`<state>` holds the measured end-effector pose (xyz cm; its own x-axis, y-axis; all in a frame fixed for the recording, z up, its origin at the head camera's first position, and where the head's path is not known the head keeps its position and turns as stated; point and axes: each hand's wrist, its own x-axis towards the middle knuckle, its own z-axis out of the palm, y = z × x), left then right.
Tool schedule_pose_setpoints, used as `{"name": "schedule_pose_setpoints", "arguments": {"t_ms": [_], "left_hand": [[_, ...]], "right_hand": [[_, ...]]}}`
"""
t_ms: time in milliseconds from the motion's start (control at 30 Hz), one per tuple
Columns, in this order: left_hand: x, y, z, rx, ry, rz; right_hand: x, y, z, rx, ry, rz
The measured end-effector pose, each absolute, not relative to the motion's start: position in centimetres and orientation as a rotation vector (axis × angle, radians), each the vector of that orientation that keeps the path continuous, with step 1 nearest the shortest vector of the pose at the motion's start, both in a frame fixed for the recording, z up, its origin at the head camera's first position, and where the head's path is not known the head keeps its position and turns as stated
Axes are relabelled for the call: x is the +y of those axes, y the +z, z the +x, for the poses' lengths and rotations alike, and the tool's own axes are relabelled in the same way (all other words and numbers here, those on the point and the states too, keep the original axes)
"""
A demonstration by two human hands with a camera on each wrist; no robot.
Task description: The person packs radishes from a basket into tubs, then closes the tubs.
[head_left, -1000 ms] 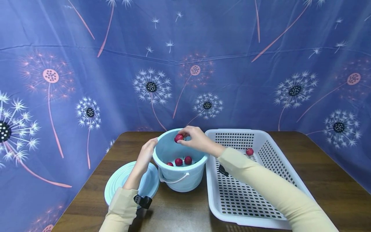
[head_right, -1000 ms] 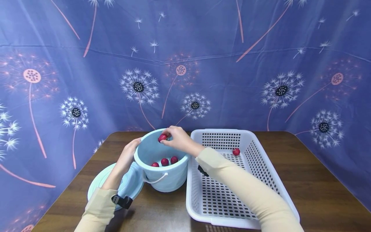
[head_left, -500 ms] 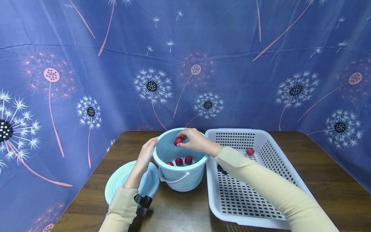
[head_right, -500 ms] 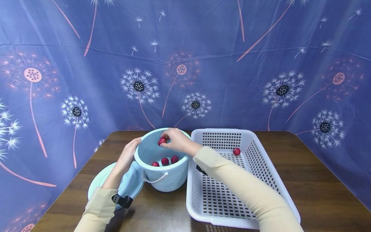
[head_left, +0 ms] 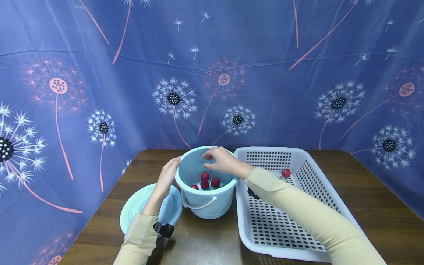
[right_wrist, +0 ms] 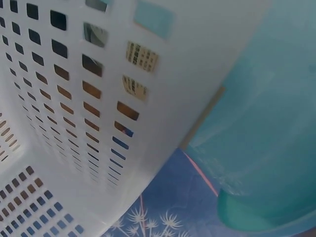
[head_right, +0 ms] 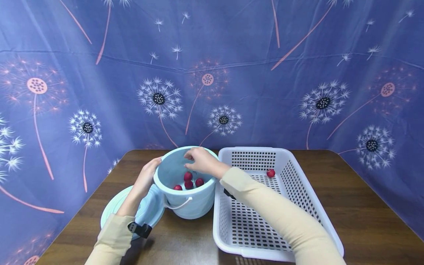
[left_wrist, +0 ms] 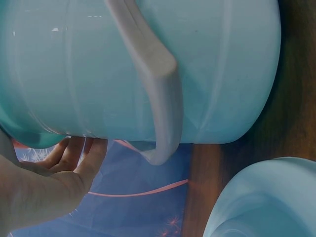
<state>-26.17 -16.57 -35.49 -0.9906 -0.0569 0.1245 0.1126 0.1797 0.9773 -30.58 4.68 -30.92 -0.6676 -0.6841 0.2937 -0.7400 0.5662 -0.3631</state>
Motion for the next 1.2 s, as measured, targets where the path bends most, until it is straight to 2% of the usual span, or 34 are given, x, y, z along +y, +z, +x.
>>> {"name": "schedule_pose_setpoints", "arguments": {"t_ms": [833, 1200], "left_hand": [[-16.6, -35.7, -26.1, -2.312, -1.931, -0.047], [-16.5, -35.5, -26.0, -2.312, -1.924, -0.05]], "right_hand": [[5.0, -31.0, -30.5, -2.605, 0.804, 1.197], [5.8, -30.9, -30.6, -2.462, 1.026, 1.169]]}}
